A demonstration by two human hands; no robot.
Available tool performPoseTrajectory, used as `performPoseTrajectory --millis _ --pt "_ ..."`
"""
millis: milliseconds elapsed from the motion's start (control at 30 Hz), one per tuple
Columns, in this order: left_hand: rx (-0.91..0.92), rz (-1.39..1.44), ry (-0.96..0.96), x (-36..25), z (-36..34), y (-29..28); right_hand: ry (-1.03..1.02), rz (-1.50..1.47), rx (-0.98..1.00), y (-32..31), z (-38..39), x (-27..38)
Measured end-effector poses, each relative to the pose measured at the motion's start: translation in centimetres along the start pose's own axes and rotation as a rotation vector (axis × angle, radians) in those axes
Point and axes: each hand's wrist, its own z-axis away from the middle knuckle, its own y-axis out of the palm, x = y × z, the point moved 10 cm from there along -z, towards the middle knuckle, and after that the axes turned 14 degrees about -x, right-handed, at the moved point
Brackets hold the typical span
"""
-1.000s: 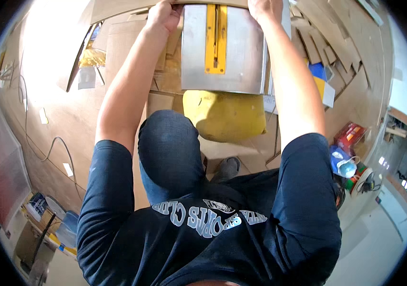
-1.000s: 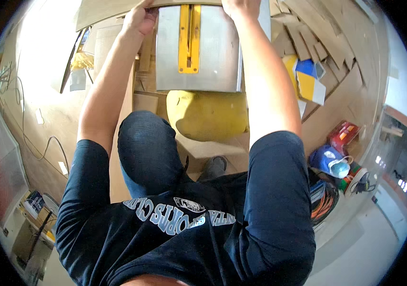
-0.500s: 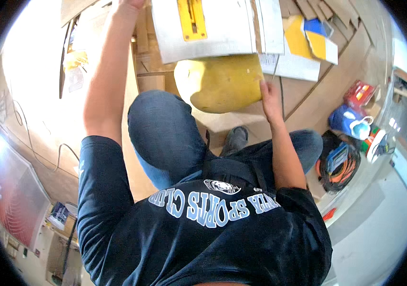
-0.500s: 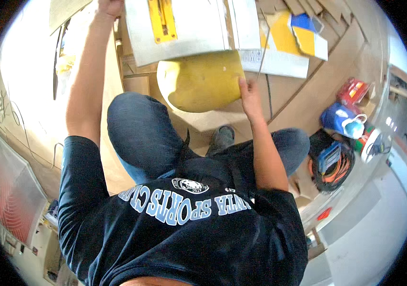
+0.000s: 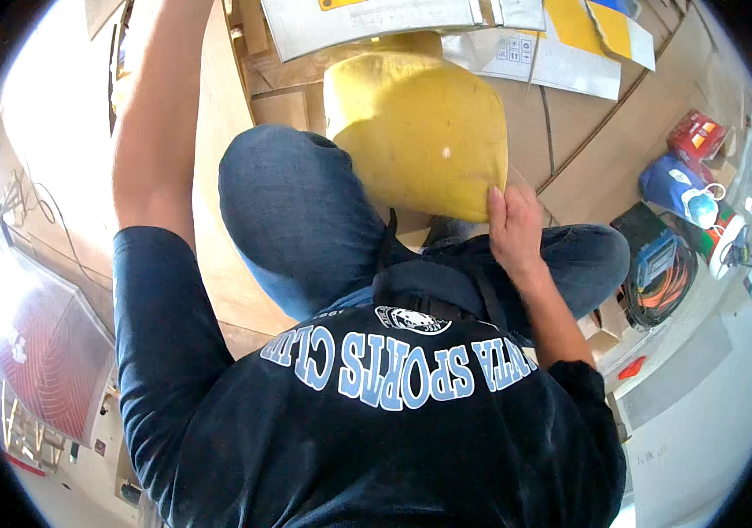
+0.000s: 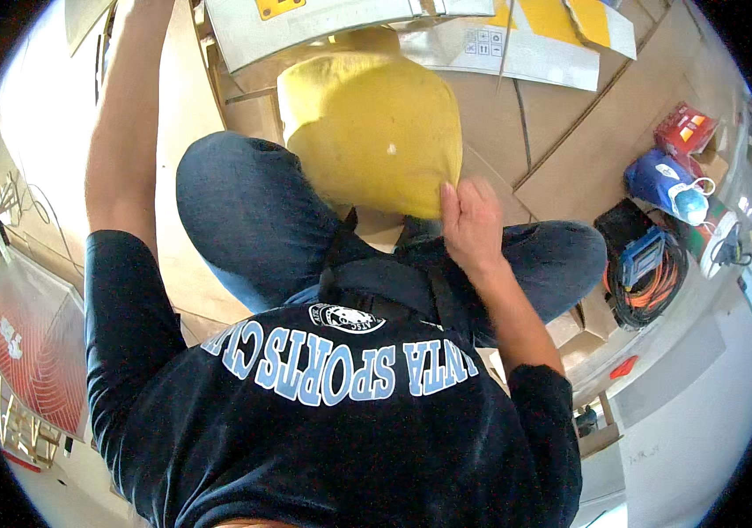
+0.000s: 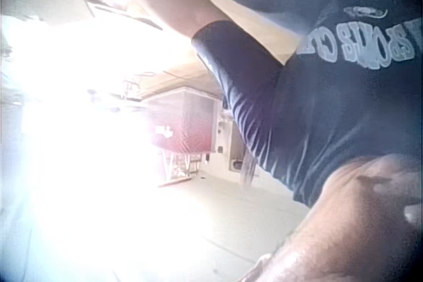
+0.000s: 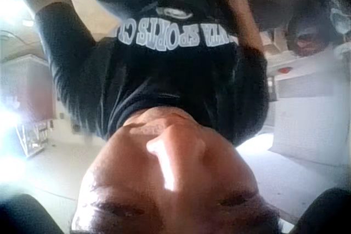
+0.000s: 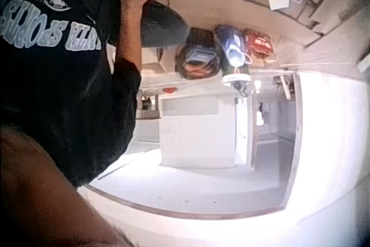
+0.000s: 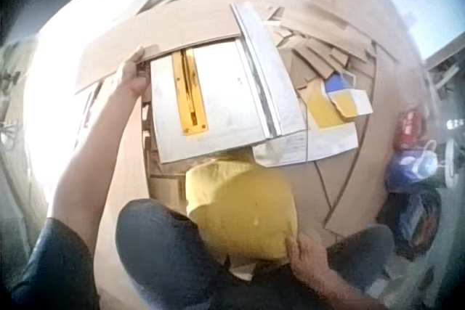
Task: The person measures and marks a wood-patterned flooring plank with a pencil and a square, then uses a portable table saw to cut a segment from a plank while sitting on the floor.
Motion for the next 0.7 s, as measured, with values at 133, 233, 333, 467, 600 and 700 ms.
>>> performPoseTrajectory --millis 133,233,333,467,600,700 --pt "-0.038 0.116 0.041 -1.1 -1.4 -1.1 0.16 0.1 0.019 1.6 1.0 -2.8" --pt "-0.067 0.094 0.078 -1.1 -0.7 -1.6 0.156 0.124 0.049 2.2 -0.7 -3.5" --pt "-0.027 0.091 0.072 -1.5 -1.3 -1.9 0.189 0.134 0.036 0.9 -3.1 -3.7" --pt "0.134 0.007 -0.025 -1.6 -2.4 -1.7 -0.204 0.041 0.026 -2.1 -4.9 0.9" --pt "0.067 -0.122 -0.043 0.9 -2.1 -0.3 -0.294 0.081 0.075 -3.3 -5.0 2.2" --pt "-0.022 -0.413 0.16 0.2 1.8 1.5 -0.346 0.067 0.088 -3.6 -5.5 3.8"
